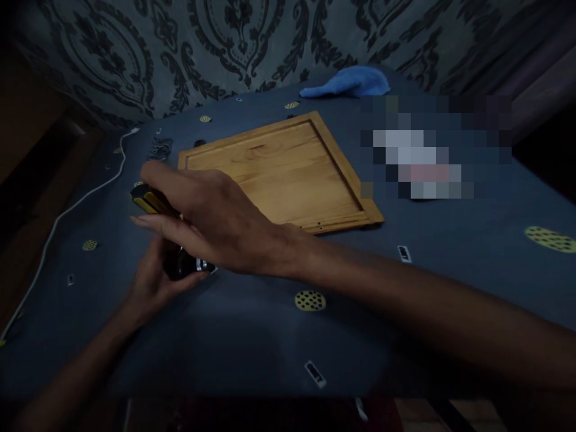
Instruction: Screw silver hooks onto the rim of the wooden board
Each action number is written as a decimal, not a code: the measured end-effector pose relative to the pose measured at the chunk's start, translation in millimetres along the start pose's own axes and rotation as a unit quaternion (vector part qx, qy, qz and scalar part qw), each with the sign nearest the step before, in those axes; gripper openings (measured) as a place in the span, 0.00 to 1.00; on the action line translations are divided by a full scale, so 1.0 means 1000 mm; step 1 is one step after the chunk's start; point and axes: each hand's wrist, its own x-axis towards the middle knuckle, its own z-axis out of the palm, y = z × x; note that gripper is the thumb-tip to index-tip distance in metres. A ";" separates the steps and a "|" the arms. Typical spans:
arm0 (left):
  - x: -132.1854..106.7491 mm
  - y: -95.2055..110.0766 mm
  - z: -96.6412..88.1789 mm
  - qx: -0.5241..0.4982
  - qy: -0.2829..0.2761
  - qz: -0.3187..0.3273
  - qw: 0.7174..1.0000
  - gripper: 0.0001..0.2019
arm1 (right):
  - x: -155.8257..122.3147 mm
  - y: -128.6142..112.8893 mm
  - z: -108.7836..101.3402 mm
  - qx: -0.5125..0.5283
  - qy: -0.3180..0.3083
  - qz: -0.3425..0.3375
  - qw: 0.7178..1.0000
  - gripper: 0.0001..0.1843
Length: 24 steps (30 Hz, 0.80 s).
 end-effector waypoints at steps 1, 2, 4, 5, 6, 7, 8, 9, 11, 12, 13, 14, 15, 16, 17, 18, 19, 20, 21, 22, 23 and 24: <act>0.000 0.000 0.000 -0.001 0.001 0.002 1.000 0.30 | -0.001 0.000 0.001 0.001 0.001 -0.003 1.000 0.12; 0.000 0.001 -0.001 -0.001 0.002 0.003 1.000 0.29 | -0.001 0.000 0.001 0.002 0.003 -0.007 1.000 0.12; 0.000 0.001 -0.001 0.002 0.004 0.004 1.000 0.28 | -0.002 0.000 0.002 0.004 0.003 -0.014 1.000 0.12; 0.000 0.001 -0.001 0.004 0.005 0.004 1.000 0.28 | -0.002 0.000 0.002 0.002 0.004 -0.014 1.000 0.12; 0.000 0.001 -0.001 0.005 0.005 0.005 1.000 0.28 | -0.002 0.000 0.002 0.001 0.002 -0.015 1.000 0.12; 0.000 0.001 -0.001 0.007 0.006 0.006 1.000 0.28 | -0.003 0.001 0.002 0.000 0.000 -0.015 1.000 0.12; 0.000 0.000 -0.001 0.008 0.007 0.005 1.000 0.28 | -0.003 0.001 0.002 -0.001 -0.001 -0.014 1.000 0.12; 0.000 0.000 0.000 0.010 0.010 0.003 1.000 0.29 | -0.003 0.001 0.003 0.000 -0.002 -0.015 1.000 0.11; 0.000 -0.001 0.000 0.013 0.015 -0.001 1.000 0.30 | -0.003 0.001 0.003 0.003 -0.004 -0.017 1.000 0.11; -0.001 -0.001 0.000 0.015 0.017 -0.004 1.000 0.30 | -0.003 0.001 0.003 0.004 -0.007 -0.017 1.000 0.11; -0.001 -0.001 0.000 0.018 0.019 -0.004 1.000 0.30 | -0.003 0.001 0.003 0.005 -0.010 -0.017 1.000 0.11; -0.001 -0.001 0.000 0.022 0.021 -0.002 1.000 0.29 | -0.002 0.000 0.002 0.007 -0.019 -0.016 1.000 0.10; -0.001 -0.001 0.000 0.027 0.022 0.002 0.999 0.27 | -0.001 0.000 0.001 0.011 -0.032 -0.013 0.999 0.10; -0.001 -0.001 0.000 0.031 0.022 0.006 0.999 0.26 | 0.001 0.000 -0.001 0.017 -0.046 -0.009 0.999 0.10; -0.001 -0.001 0.000 0.035 0.024 0.010 0.999 0.26 | 0.002 -0.001 -0.004 0.028 -0.064 -0.006 0.998 0.09; -0.001 -0.002 0.000 0.038 0.025 0.013 0.999 0.26 | 0.004 -0.001 -0.006 0.040 -0.088 -0.001 0.995 0.08; -0.001 -0.002 0.000 0.039 0.026 0.016 0.999 0.26 | 0.006 -0.001 -0.010 0.055 -0.113 0.004 0.992 0.06; -0.001 -0.003 0.000 0.038 0.026 0.018 0.999 0.27 | 0.007 -0.002 -0.013 0.069 -0.138 0.011 0.988 0.04; -0.001 -0.003 0.000 0.035 0.025 0.018 0.999 0.28 | 0.009 -0.002 -0.016 0.083 -0.157 0.018 0.984 0.03; -0.001 -0.004 0.001 0.032 0.025 0.015 0.999 0.29 | 0.010 -0.003 -0.018 0.094 -0.173 0.027 0.980 0.02; -0.001 -0.004 0.001 0.028 0.023 0.011 0.999 0.30 | 0.011 -0.003 -0.019 0.104 -0.179 0.032 0.978 0.03; -0.002 -0.005 0.001 0.025 0.021 0.008 0.999 0.30 | 0.011 -0.003 -0.020 0.111 -0.177 0.036 0.977 0.03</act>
